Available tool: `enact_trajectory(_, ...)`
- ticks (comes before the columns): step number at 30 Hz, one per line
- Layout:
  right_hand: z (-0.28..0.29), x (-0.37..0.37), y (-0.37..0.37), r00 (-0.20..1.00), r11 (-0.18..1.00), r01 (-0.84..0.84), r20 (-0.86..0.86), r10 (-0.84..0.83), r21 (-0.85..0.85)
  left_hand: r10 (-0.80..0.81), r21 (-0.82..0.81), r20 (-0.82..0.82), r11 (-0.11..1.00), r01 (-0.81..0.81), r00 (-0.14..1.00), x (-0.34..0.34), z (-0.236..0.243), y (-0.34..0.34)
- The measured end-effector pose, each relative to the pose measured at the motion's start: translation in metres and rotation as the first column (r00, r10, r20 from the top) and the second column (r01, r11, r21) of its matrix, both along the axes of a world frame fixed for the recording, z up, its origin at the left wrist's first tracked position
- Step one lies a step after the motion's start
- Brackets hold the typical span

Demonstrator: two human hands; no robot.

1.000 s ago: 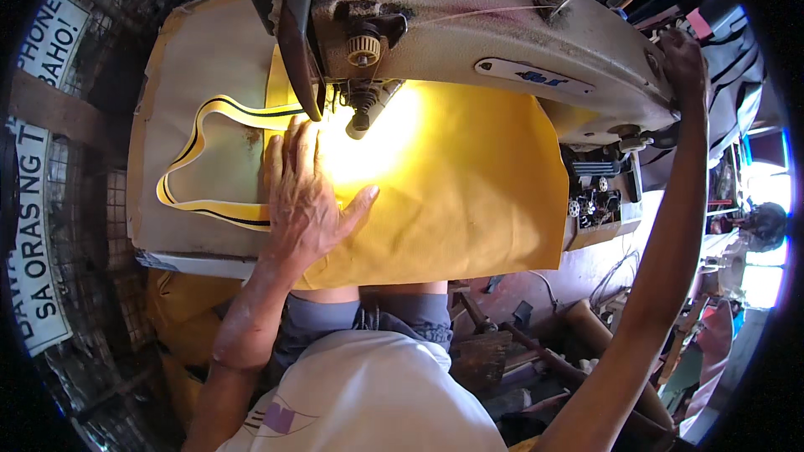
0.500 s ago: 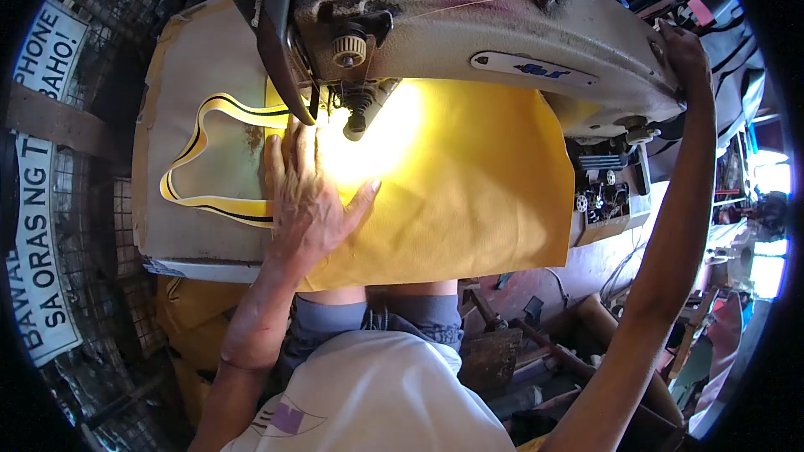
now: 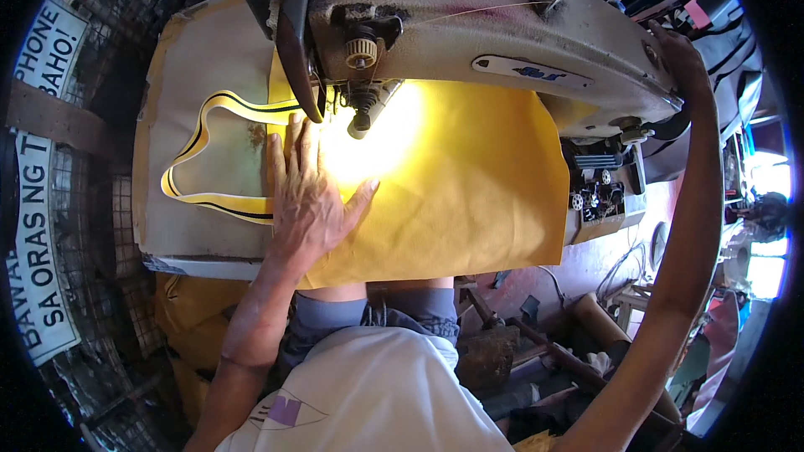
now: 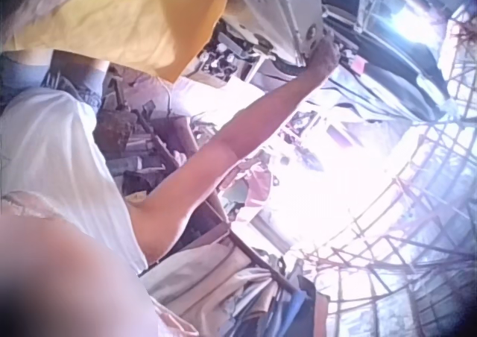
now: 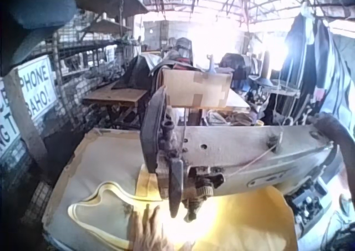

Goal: Sewing the handles and edges of a yellow tote bag using an industrial sewing machine.

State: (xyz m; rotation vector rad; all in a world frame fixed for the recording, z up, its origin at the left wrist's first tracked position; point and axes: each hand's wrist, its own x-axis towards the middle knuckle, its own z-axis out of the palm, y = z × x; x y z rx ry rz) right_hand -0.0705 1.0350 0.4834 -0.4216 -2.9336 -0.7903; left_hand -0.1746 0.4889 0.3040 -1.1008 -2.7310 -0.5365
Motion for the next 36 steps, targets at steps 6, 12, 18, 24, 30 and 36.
enact_trajectory(6, -0.064, 0.077, 0.002, 0.892, 0.998, -0.009, -0.452, -0.022, -0.065, 0.015, -0.043, -0.013, 0.999, -0.016, 1.000, 0.000, -0.001, 0.000)
enact_trajectory(12, -0.168, 0.141, -0.016, 0.442, 0.945, -0.196, -0.884, -0.155, -0.263, -0.010, -0.015, -0.032, 1.000, 0.010, 0.999, -0.001, -0.003, 0.000)
enact_trajectory(18, -0.051, 0.085, 0.018, 0.749, 0.934, -0.087, -0.641, -0.167, -0.346, -0.021, -0.012, -0.028, 1.000, 0.021, 0.999, -0.001, -0.004, 0.000)
enact_trajectory(24, -0.104, 0.080, -0.020, 0.360, 0.919, -0.130, -0.882, -0.305, -0.371, -0.042, 0.027, -0.001, 0.999, 0.042, 0.999, 0.000, 0.001, -0.003)
enact_trajectory(30, -0.084, 0.089, -0.049, 0.383, 0.848, -0.083, -0.803, -0.457, -0.523, -0.029, 0.101, -0.003, 0.994, 0.029, 1.000, -0.001, -0.008, -0.011)
enact_trajectory(36, -0.178, 0.186, -0.257, 0.279, 0.496, 0.008, -0.474, -0.835, -0.869, -0.060, 0.178, -0.212, 0.979, 0.098, 0.975, -0.079, 0.018, -0.030)
